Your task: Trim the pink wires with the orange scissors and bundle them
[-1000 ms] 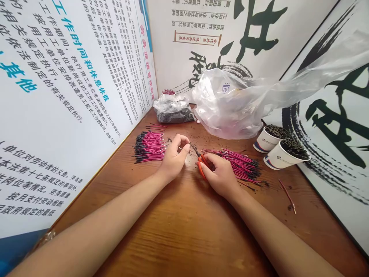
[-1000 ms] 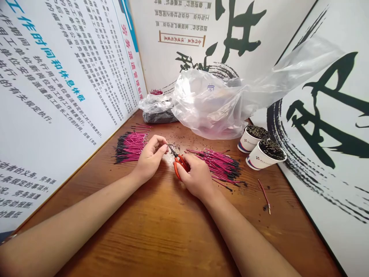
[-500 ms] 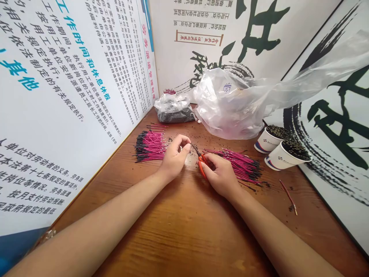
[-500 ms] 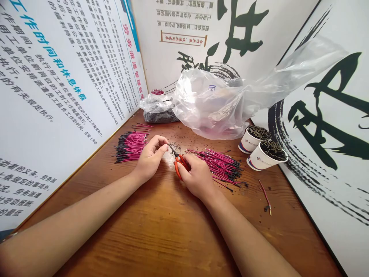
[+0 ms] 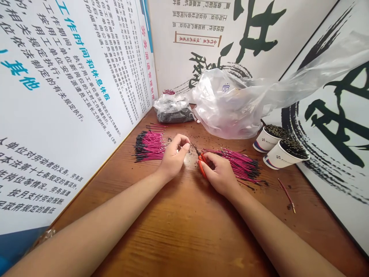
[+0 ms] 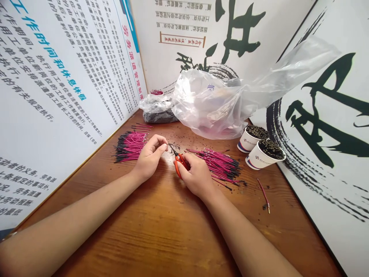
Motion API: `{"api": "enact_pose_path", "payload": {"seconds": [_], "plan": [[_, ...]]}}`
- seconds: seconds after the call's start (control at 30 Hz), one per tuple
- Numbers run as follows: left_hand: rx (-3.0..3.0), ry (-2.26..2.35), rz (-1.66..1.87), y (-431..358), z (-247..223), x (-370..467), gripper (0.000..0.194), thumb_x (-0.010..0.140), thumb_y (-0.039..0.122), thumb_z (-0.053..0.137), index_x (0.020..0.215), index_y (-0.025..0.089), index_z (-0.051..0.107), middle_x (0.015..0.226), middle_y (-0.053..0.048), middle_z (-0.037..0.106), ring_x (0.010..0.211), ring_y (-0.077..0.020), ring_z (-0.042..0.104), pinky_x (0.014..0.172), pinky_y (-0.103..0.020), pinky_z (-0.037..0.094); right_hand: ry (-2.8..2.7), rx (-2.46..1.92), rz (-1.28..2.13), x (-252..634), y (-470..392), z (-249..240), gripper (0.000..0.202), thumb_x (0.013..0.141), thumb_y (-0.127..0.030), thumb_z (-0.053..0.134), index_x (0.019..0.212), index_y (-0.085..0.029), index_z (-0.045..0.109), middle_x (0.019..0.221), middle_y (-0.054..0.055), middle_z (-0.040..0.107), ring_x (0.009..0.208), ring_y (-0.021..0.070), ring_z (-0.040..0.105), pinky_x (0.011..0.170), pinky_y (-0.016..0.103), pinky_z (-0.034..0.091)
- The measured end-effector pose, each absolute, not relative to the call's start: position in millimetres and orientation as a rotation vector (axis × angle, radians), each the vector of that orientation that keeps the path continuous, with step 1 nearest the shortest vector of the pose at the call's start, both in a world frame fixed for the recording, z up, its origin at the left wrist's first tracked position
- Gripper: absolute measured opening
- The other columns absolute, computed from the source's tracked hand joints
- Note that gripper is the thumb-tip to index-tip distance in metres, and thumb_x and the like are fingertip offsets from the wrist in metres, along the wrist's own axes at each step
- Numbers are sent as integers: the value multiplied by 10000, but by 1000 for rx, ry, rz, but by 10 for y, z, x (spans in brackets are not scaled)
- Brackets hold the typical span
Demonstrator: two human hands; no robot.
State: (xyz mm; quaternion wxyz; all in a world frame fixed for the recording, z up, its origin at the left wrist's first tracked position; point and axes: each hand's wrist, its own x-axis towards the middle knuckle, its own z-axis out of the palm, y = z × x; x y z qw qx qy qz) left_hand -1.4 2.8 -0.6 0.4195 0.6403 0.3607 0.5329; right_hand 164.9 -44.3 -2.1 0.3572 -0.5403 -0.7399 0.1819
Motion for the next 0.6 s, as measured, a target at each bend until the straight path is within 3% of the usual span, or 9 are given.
{"api": "enact_pose_path", "payload": {"seconds": [0.6], "plan": [[1576,913,1323,27,13,-6,37,866,207,504,831,198,499,775,11,493,744,-142,482,728,-265,395,-1932,-1409,463,1637,-445,-22,213,895,-299,532,708,-197,528,630,-18,521,584,134,433,555,258,300]]}}
